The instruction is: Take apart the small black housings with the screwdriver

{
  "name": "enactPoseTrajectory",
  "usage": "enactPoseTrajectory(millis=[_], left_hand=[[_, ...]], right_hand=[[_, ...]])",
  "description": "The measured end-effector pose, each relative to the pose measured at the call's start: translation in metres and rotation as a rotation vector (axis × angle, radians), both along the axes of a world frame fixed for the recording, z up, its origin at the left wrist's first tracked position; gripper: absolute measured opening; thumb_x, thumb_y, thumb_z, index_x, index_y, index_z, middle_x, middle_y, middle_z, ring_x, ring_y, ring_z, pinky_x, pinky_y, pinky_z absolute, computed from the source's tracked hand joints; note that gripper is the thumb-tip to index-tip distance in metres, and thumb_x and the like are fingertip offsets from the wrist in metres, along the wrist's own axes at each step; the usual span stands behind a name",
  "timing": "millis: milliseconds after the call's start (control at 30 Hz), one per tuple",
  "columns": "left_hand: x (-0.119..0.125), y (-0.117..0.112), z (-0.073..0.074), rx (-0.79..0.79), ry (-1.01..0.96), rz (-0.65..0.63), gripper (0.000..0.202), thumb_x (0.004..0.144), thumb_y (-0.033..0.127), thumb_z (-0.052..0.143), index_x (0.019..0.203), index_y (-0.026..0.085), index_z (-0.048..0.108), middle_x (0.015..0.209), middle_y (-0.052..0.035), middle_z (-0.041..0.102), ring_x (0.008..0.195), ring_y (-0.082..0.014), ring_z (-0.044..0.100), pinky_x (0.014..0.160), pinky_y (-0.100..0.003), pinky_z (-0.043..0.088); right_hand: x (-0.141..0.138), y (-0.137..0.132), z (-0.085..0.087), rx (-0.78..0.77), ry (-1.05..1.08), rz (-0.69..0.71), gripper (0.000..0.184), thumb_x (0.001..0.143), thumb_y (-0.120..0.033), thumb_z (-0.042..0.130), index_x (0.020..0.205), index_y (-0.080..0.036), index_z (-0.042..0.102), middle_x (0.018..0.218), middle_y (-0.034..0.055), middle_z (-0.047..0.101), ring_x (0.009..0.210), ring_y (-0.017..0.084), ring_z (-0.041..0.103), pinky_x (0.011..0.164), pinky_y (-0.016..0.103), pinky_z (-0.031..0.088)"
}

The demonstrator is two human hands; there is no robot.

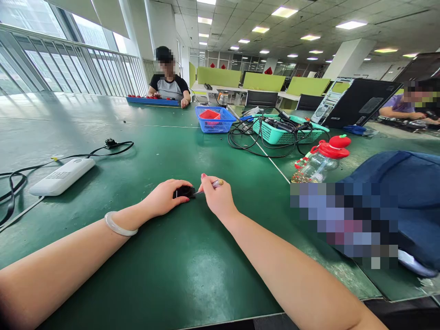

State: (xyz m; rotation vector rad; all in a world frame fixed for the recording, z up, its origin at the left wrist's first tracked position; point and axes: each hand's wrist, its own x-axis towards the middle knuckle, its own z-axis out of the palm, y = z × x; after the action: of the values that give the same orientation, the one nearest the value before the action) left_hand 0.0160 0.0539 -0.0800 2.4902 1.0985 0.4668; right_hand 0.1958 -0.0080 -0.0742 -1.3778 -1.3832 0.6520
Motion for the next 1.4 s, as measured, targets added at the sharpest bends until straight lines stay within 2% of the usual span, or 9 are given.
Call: enactPoseTrajectory(millis=[167, 300, 467, 700, 967, 1067, 1167, 1267, 1400], left_hand=[[0.0, 0.0, -0.001, 0.011, -0.016, -0.006, 0.042, 0.079, 0.031, 0.057, 0.12, 0.024, 0.06, 0.12, -0.0045, 0.067, 0.11, -0.0255, 0.059, 0.099, -0.042, 0.047], [0.0, -0.002, 0.002, -0.013, -0.009, -0.004, 0.049, 0.076, 0.028, 0.056, 0.125, 0.022, 0.058, 0.125, -0.0047, 0.065, 0.113, -0.0257, 0.058, 0.099, -0.043, 0.047], [0.0, -0.004, 0.004, -0.015, -0.001, -0.005, 0.05, 0.077, 0.028, 0.055, 0.127, 0.022, 0.057, 0.126, -0.0045, 0.064, 0.115, -0.026, 0.057, 0.102, -0.043, 0.046], [-0.001, -0.001, 0.002, -0.014, -0.008, -0.035, 0.049, 0.08, 0.034, 0.056, 0.128, 0.024, 0.056, 0.128, -0.0038, 0.064, 0.117, -0.0255, 0.056, 0.103, -0.042, 0.045], [-0.002, 0.001, 0.001, -0.009, -0.003, -0.043, 0.05, 0.079, 0.033, 0.061, 0.128, 0.026, 0.056, 0.125, -0.0031, 0.065, 0.114, -0.0253, 0.058, 0.103, -0.041, 0.045], [-0.002, 0.001, 0.0, -0.01, -0.001, -0.034, 0.049, 0.08, 0.034, 0.059, 0.128, 0.027, 0.055, 0.127, -0.0029, 0.064, 0.116, -0.0257, 0.057, 0.103, -0.041, 0.045], [-0.001, 0.0, 0.0, -0.001, 0.011, -0.031, 0.05, 0.08, 0.036, 0.059, 0.128, 0.024, 0.056, 0.125, -0.0048, 0.065, 0.115, -0.0262, 0.058, 0.102, -0.042, 0.045], [0.0, -0.001, 0.001, 0.008, 0.022, -0.027, 0.048, 0.08, 0.032, 0.056, 0.128, 0.023, 0.056, 0.125, -0.0055, 0.065, 0.115, -0.0255, 0.057, 0.103, -0.042, 0.045], [0.0, -0.001, 0.001, 0.02, 0.02, -0.018, 0.047, 0.08, 0.03, 0.054, 0.127, 0.025, 0.056, 0.125, -0.0036, 0.065, 0.115, -0.0246, 0.058, 0.102, -0.04, 0.046]], right_hand=[[-0.013, -0.016, 0.004, 0.298, -0.707, 0.237, 0.039, 0.093, -0.034, 0.041, 0.058, -0.019, 0.049, 0.055, -0.0004, 0.048, 0.051, 0.01, 0.039, 0.052, 0.027, 0.024], [-0.014, -0.018, 0.004, 0.395, -0.903, 0.291, 0.037, 0.094, -0.032, 0.041, 0.06, -0.018, 0.051, 0.057, 0.0001, 0.048, 0.05, 0.01, 0.036, 0.053, 0.027, 0.023], [-0.004, -0.015, 0.007, 0.45, -0.725, 0.351, 0.037, 0.093, -0.029, 0.039, 0.057, -0.02, 0.041, 0.054, -0.0019, 0.042, 0.051, 0.01, 0.034, 0.054, 0.025, 0.027], [-0.001, -0.013, 0.007, 0.29, -0.545, 0.374, 0.039, 0.093, -0.033, 0.04, 0.056, -0.02, 0.044, 0.056, -0.0017, 0.046, 0.053, 0.01, 0.04, 0.054, 0.025, 0.03], [0.008, 0.009, -0.003, -0.047, 0.113, 0.193, 0.047, 0.087, -0.056, 0.045, 0.057, -0.021, 0.05, 0.039, -0.0067, 0.037, 0.036, 0.01, 0.04, 0.045, 0.025, 0.034], [0.009, 0.013, -0.004, -0.104, 0.228, 0.133, 0.048, 0.086, -0.059, 0.046, 0.056, -0.021, 0.049, 0.037, -0.0076, 0.033, 0.033, 0.01, 0.039, 0.044, 0.026, 0.035], [0.004, 0.002, 0.0, 0.021, -0.021, 0.158, 0.048, 0.09, -0.054, 0.04, 0.057, -0.021, 0.051, 0.044, -0.0045, 0.039, 0.041, 0.01, 0.041, 0.047, 0.025, 0.033], [-0.006, -0.012, 0.005, 0.318, -0.538, 0.393, 0.042, 0.09, -0.042, 0.045, 0.054, -0.02, 0.048, 0.054, -0.001, 0.048, 0.052, 0.01, 0.043, 0.054, 0.026, 0.03], [-0.012, -0.02, 0.007, 0.441, -0.818, 0.383, 0.037, 0.091, -0.03, 0.042, 0.055, -0.019, 0.047, 0.053, -0.0011, 0.047, 0.049, 0.01, 0.036, 0.052, 0.027, 0.023]])
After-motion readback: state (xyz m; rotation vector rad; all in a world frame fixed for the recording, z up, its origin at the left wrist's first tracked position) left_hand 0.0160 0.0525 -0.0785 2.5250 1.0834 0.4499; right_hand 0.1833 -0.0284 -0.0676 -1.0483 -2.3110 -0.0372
